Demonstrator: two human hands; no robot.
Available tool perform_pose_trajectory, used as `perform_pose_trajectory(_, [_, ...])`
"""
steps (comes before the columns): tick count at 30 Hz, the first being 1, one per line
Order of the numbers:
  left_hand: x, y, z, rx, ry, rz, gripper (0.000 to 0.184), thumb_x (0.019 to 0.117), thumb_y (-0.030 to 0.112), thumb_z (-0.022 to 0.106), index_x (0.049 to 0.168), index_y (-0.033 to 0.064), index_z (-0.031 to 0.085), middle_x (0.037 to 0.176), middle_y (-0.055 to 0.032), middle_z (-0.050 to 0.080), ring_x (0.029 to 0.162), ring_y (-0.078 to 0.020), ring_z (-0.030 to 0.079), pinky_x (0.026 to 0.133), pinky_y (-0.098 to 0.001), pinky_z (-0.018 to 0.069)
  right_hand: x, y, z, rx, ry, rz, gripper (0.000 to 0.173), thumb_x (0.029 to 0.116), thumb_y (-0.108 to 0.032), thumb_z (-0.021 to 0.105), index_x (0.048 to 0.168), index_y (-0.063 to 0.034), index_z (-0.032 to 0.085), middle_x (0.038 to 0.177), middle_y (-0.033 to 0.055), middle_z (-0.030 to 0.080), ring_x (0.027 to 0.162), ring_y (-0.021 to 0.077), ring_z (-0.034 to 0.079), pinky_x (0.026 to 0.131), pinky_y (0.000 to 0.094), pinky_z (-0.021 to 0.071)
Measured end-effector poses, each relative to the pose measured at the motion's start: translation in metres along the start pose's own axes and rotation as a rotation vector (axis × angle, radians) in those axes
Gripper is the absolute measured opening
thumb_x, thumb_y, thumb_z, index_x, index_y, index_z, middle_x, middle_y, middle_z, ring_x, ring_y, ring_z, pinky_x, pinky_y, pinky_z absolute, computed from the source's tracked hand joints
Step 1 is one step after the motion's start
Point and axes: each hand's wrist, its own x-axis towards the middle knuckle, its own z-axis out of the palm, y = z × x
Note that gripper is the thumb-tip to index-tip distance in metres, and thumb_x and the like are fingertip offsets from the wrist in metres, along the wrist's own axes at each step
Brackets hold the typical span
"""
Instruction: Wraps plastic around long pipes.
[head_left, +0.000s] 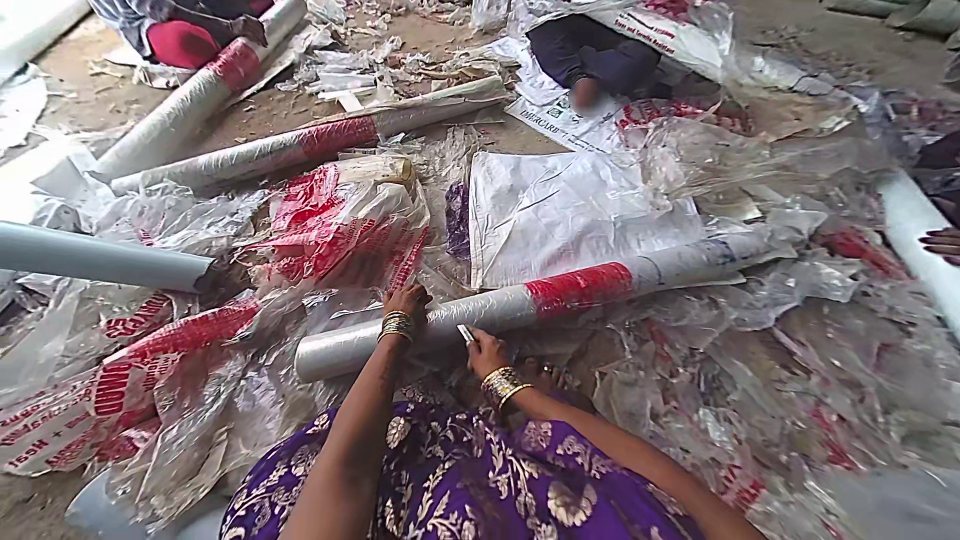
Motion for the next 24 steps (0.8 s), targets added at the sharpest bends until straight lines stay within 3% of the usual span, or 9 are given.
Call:
perform_pose_trajectory(4, [0.003, 0.000, -0.002, 0.004, 0.005, 0.001, 0.037, 0.1081, 0.033, 0.050, 0.130, 0.0094, 0.067, 0.140, -0.0142, 0.064, 0.139, -0.0341, 0.052, 0.118, -0.0623, 0.0291, -0.003, 0.007, 0.000, -0.252, 0.061, -0.201, 0.045, 0.1075, -0.012, 0.042, 0.151, -0.0093, 0.052, 0.125, 0.0231, 0.071, 0.111, 0.0384, 0.070, 0.100, 0.0523, 0.0515])
perform_pose_trajectory(5, [0.005, 0.000, -0.001, 0.006, 0.001, 0.004, 0.037, 0.1081, 0.033, 0.050, 0.129, 0.0094, 0.068, 0.140, -0.0145, 0.064, 0.139, -0.0339, 0.053, 0.118, -0.0619, 0.0298, -0.003, 0.012, 0.002, -0.354, 0.091, -0.293, 0.044, 0.1067, -0.010, 0.042, 0.149, -0.0113, 0.056, 0.124, 0.0220, 0.071, 0.111, 0.0394, 0.070, 0.097, 0.0537, 0.0532])
perform_pose_trajectory(8, [0.005, -0.002, 0.001, 0.005, -0.011, 0.000, 0.037, 0.1075, 0.034, 0.051, 0.130, 0.0100, 0.068, 0.140, -0.0145, 0.064, 0.139, -0.0341, 0.052, 0.118, -0.0617, 0.0295, 0.008, 0.029, 0.008, -0.557, 0.334, -0.658, 0.040, 0.0958, 0.001, 0.053, 0.129, -0.0104, 0.073, 0.111, 0.0242, 0.073, 0.090, 0.0423, 0.073, 0.075, 0.0529, 0.0582])
perform_pose_trajectory(10, [0.004, -0.002, -0.001, 0.012, -0.017, -0.003, 0.038, 0.1077, 0.035, 0.050, 0.131, 0.0099, 0.068, 0.140, -0.0149, 0.064, 0.139, -0.0347, 0.052, 0.118, -0.0615, 0.0292, 0.018, 0.038, 0.009, -0.616, 0.479, -0.824, 0.036, 0.0880, 0.003, 0.062, 0.116, -0.0113, 0.079, 0.106, 0.0229, 0.074, 0.086, 0.0424, 0.072, 0.071, 0.0535, 0.0577])
perform_pose_trajectory(13, [0.003, -0.002, -0.001, 0.020, -0.019, 0.001, 0.038, 0.1080, 0.035, 0.049, 0.131, 0.0103, 0.068, 0.140, -0.0144, 0.064, 0.139, -0.0344, 0.052, 0.118, -0.0612, 0.0300, 0.023, 0.048, 0.009, -0.655, 0.500, -0.854, 0.032, 0.0873, 0.001, 0.064, 0.111, -0.0110, 0.080, 0.107, 0.0231, 0.074, 0.087, 0.0433, 0.072, 0.073, 0.0547, 0.0571])
perform_pose_trajectory(18, [0.004, -0.005, 0.001, 0.003, -0.017, 0.009, 0.038, 0.1075, 0.036, 0.051, 0.129, 0.0105, 0.069, 0.138, -0.0143, 0.065, 0.138, -0.0345, 0.052, 0.117, -0.0610, 0.0314, 0.028, 0.057, 0.010, -0.662, 0.561, -0.914, 0.018, 0.0904, -0.006, 0.065, 0.100, -0.0054, 0.080, 0.090, 0.0210, 0.073, 0.073, 0.0385, 0.071, 0.062, 0.0488, 0.0579])
perform_pose_trajectory(24, [0.003, -0.005, 0.000, -0.021, -0.024, 0.017, 0.038, 0.1077, 0.035, 0.051, 0.128, 0.0094, 0.069, 0.137, -0.0152, 0.065, 0.137, -0.0340, 0.053, 0.118, -0.0599, 0.0310, 0.037, 0.058, 0.008, -0.800, 0.611, -1.075, 0.019, 0.0866, -0.001, 0.064, 0.098, -0.0056, 0.079, 0.089, 0.0171, 0.074, 0.066, 0.0328, 0.070, 0.055, 0.0426, 0.0561])
